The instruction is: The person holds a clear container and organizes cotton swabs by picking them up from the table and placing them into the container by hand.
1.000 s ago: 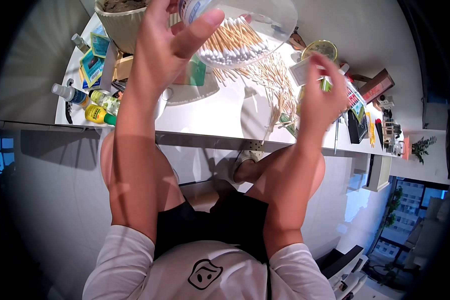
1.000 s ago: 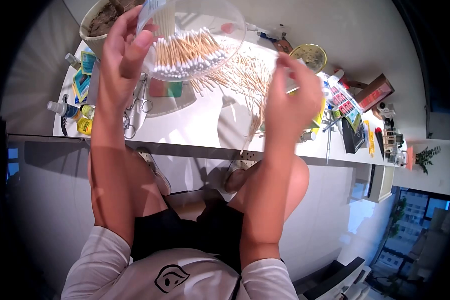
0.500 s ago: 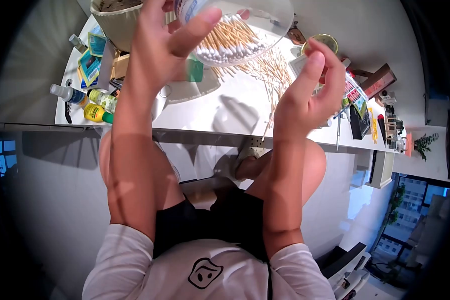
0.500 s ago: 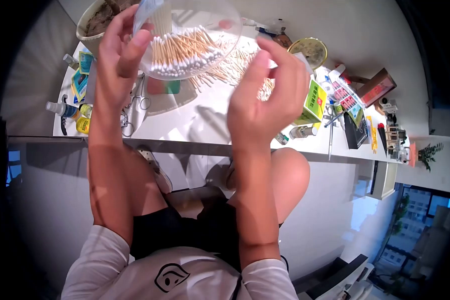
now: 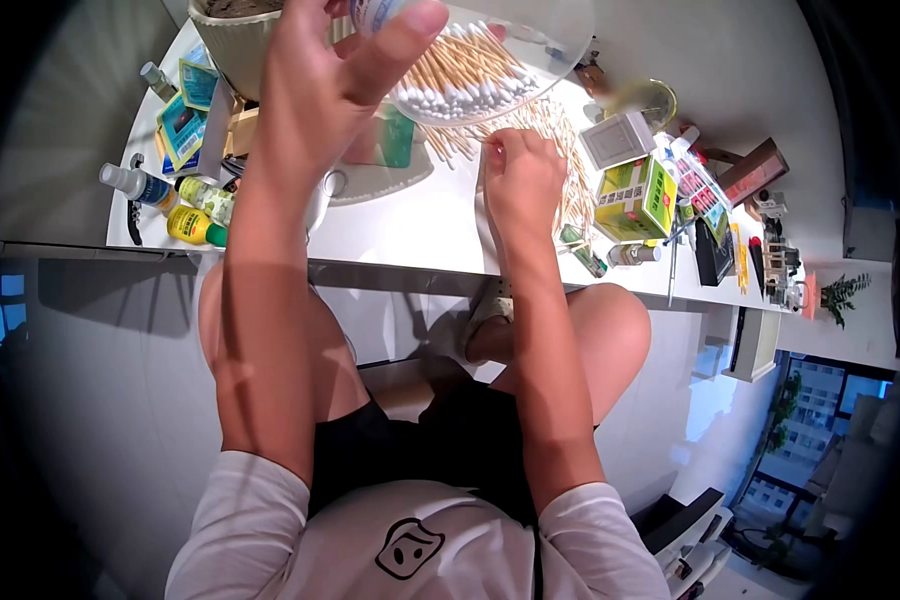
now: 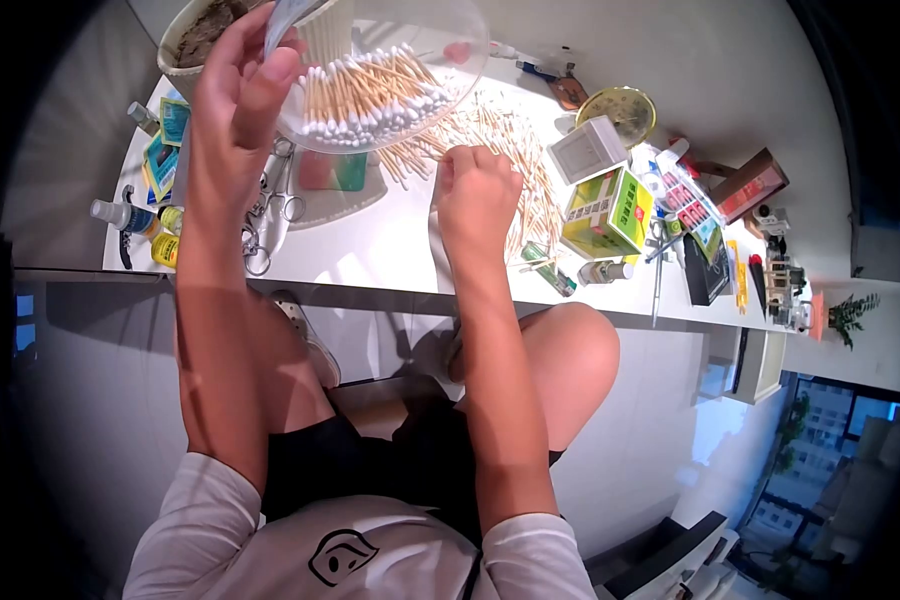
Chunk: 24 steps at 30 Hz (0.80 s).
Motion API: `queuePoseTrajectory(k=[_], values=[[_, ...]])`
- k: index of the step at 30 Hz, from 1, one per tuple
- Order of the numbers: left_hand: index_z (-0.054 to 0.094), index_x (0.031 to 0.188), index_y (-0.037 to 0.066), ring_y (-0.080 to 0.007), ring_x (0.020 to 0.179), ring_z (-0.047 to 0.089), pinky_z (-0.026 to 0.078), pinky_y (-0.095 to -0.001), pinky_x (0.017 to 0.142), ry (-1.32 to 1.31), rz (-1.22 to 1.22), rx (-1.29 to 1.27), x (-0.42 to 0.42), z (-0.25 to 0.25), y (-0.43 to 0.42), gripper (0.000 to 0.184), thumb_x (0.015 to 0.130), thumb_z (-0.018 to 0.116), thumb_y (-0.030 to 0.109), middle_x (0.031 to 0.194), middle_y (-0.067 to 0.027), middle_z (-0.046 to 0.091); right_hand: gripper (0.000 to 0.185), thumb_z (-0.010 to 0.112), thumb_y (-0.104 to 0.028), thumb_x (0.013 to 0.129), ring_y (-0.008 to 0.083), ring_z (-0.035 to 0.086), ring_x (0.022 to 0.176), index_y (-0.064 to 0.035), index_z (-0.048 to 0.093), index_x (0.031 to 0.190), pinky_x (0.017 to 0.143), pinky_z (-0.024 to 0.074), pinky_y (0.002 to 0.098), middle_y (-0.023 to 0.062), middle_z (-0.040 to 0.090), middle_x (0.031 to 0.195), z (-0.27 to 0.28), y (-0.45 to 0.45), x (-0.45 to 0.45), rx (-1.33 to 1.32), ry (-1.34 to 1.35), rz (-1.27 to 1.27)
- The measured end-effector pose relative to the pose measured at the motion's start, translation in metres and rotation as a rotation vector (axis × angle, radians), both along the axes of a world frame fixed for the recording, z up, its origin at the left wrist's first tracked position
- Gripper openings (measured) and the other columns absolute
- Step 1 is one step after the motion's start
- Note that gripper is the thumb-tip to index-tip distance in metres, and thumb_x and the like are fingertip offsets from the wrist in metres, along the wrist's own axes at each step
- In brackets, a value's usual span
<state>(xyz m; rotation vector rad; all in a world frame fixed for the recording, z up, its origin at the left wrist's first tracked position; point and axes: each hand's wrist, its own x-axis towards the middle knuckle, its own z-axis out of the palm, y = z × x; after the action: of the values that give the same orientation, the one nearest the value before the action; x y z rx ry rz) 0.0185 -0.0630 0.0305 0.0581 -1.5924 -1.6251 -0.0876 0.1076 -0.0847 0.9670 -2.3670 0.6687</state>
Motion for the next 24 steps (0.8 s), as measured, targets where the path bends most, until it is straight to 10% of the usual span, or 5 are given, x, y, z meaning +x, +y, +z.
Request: queuePoseTrajectory(k=[10,15,18,19,24], values=[[0.038,0.127,-0.009,-0.0200,0.110,0.051,0.039,-0.0318,0.097,0.016,0.004,0.013,0.001,-0.001,-0.002,0.076,0.078,0.071,0.040,0.119,-0.0161,0.052,0.008,0.062,-0.009,0.077,0.0279,0.056,0.078,-0.0088,0.064,0.085,0.071,0.0407,0.0381,0.0067,0.063,0.088,0.056,0.017,0.000,0.062,-0.085,0.034],[0.038,0.127,-0.009,-0.0194,0.110,0.051,0.039,-0.0313,0.097,0.098,-0.006,-0.082,-0.003,-0.009,-0.005,0.076,0.078,0.070,0.041,0.118,-0.0148,0.052,0.030,0.066,-0.025,0.086,0.0152,0.057,0.089,-0.0030,0.063,0.107,0.080,0.0447,0.0305,0.0056,0.065,0.095,0.119,0.055,-0.030,-1.051,-0.183,-0.143],[0.038,0.127,-0.008,-0.0192,0.109,0.051,0.039,-0.0307,0.096,0.074,-0.022,-0.097,-0.001,-0.002,-0.001,0.076,0.079,0.070,0.041,0.117,-0.0143,0.052,0.038,0.067,-0.026,0.086,0.0168,0.058,0.097,-0.0004,0.063,0.114,0.086,0.0443,0.0297,0.0075,0.066,0.102,0.100,0.058,-0.022,-0.583,-0.642,-0.371],[0.038,0.127,-0.008,-0.0191,0.109,0.052,0.039,-0.0303,0.096,0.059,-0.066,-0.117,0.002,-0.002,-0.003,0.076,0.079,0.070,0.042,0.117,-0.0140,0.052,0.032,0.065,-0.029,0.085,0.0154,0.061,0.077,-0.0032,0.067,0.104,0.072,0.0477,0.0309,0.0098,0.068,0.086,0.065,0.066,-0.035,-0.367,-0.513,-0.174],[0.044,0.128,-0.008,-0.0182,0.101,0.055,0.039,-0.0290,0.092,-0.116,0.102,-0.200,0.006,-0.010,-0.008,0.071,0.084,0.060,0.045,0.110,-0.0126,0.057,0.015,0.068,-0.017,0.075,0.0292,0.061,0.082,-0.0071,0.070,0.086,0.076,0.0440,0.0405,0.0106,0.066,0.082,0.031,0.037,-0.017,0.172,-0.361,-0.170]])
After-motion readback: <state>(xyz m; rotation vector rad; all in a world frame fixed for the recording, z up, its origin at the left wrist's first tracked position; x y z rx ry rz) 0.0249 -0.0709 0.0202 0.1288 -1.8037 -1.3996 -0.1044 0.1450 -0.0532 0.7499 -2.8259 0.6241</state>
